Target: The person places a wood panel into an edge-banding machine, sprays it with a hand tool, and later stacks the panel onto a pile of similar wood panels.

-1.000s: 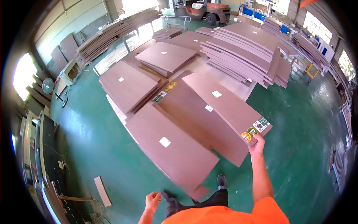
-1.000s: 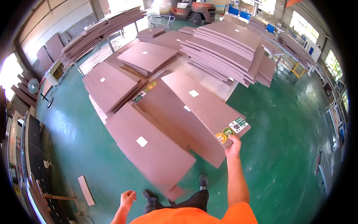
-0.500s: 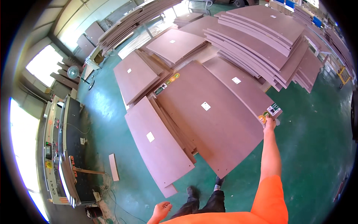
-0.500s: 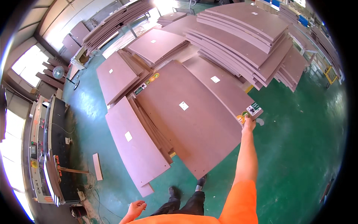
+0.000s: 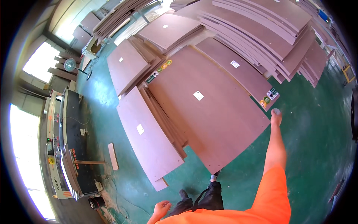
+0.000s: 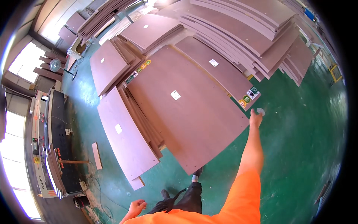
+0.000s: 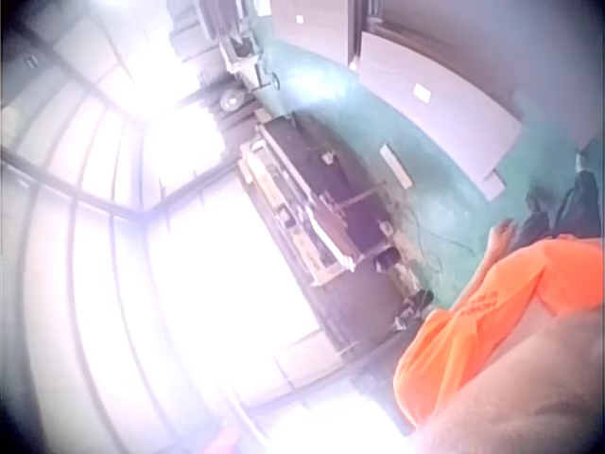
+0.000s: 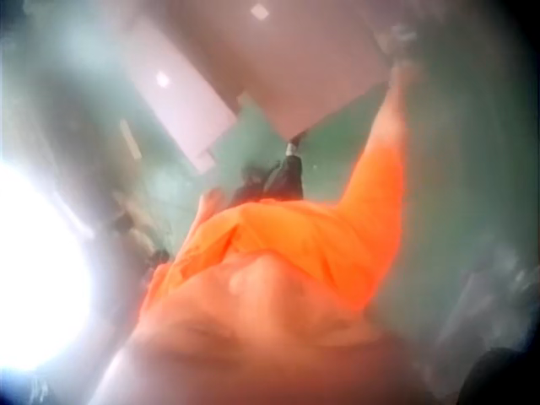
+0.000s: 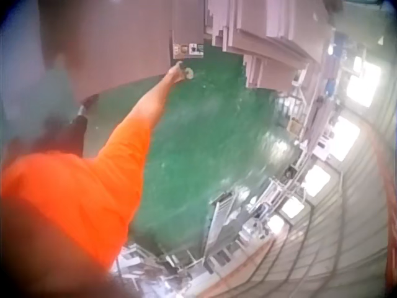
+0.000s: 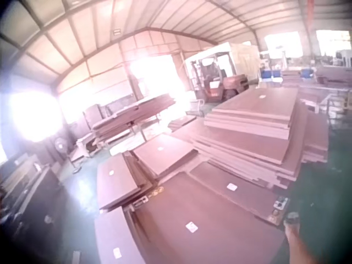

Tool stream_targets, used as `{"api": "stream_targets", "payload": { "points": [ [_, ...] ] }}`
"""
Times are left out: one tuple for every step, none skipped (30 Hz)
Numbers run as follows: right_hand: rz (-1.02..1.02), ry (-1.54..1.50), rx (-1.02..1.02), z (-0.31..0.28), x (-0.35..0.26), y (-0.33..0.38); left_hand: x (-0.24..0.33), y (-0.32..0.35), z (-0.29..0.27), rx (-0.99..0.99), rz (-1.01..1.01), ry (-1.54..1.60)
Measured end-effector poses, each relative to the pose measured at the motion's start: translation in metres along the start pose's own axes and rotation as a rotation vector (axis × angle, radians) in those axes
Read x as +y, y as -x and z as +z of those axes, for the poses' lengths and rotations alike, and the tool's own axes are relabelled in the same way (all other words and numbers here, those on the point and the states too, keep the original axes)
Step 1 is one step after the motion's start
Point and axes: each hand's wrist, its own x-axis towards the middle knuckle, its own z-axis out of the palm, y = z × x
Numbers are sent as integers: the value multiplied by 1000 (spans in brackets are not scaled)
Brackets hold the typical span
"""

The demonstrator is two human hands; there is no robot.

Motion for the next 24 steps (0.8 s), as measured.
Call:
{"api": "stream_targets", "payload": {
  "points": [
    [-13, -31, -5, -2, 21, 12, -4, -5, -3, 22, -4, 26],
    [5, -85, 4, -4, 39, 27, -8, -9, -8, 27, -30, 38],
    [12, -153, -9, -1, 46, 49, -19, -4, -12, 57, -56, 64],
    [19, -185, -3, -4, 53, 76, -28, -3, -18, 76, -86, 82],
    [26, -218, 3, -12, 62, 104, -38, -2, -23, 81, -112, 100],
    [22, -220, 68, -18, 97, 124, -44, -9, -29, 61, -126, 105],
    [16, -221, 131, -22, 139, 147, -50, -16, -34, 42, -142, 110],
    [82, -12, 41, -21, 151, 193, -67, -9, -39, 62, -174, 121],
    [124, 208, -151, -28, 177, 232, -79, -6, -44, 63, -198, 124],
    [128, 449, -399, -35, 205, 272, -87, -5, -48, 61, -215, 123],
    [22, 467, -421, -37, 330, 303, -75, -33, -51, -19, -190, 95],
    [181, 423, -529, -44, 337, 361, -86, -32, -53, -1, -196, 106],
    [397, 257, -553, -54, 329, 413, -95, -29, -57, 9, -201, 115],
    [531, 151, -600, -58, 324, 459, -107, -21, -61, 12, -189, 142],
    [586, 121, -667, -61, 321, 499, -115, -22, -65, 2, -168, 167],
    [578, 227, -716, -59, 338, 533, -111, -37, -70, -46, -127, 169],
    [425, 289, -919, -55, 322, 550, -117, -42, -73, -46, -106, 167],
    [256, 360, -1125, -52, 299, 570, -119, -42, -77, -38, -86, 176],
    [105, 221, -1087, -51, 279, 588, -118, -46, -82, -36, -61, 184],
    [144, 140, -1059, -48, 256, 599, -120, -51, -88, -54, -30, 192],
    [68, 379, -1226, -47, 204, 598, -130, -51, -96, -41, -14, 226],
    [-1, 305, -1233, -47, 173, 601, -137, -54, -106, -39, 8, 256],
    [-66, 232, -1250, -46, 157, 612, -150, -56, -119, -32, 22, 287],
    [-73, 231, -1238, -48, 141, 618, -168, -62, -132, -60, 40, 292]
  ]
}}
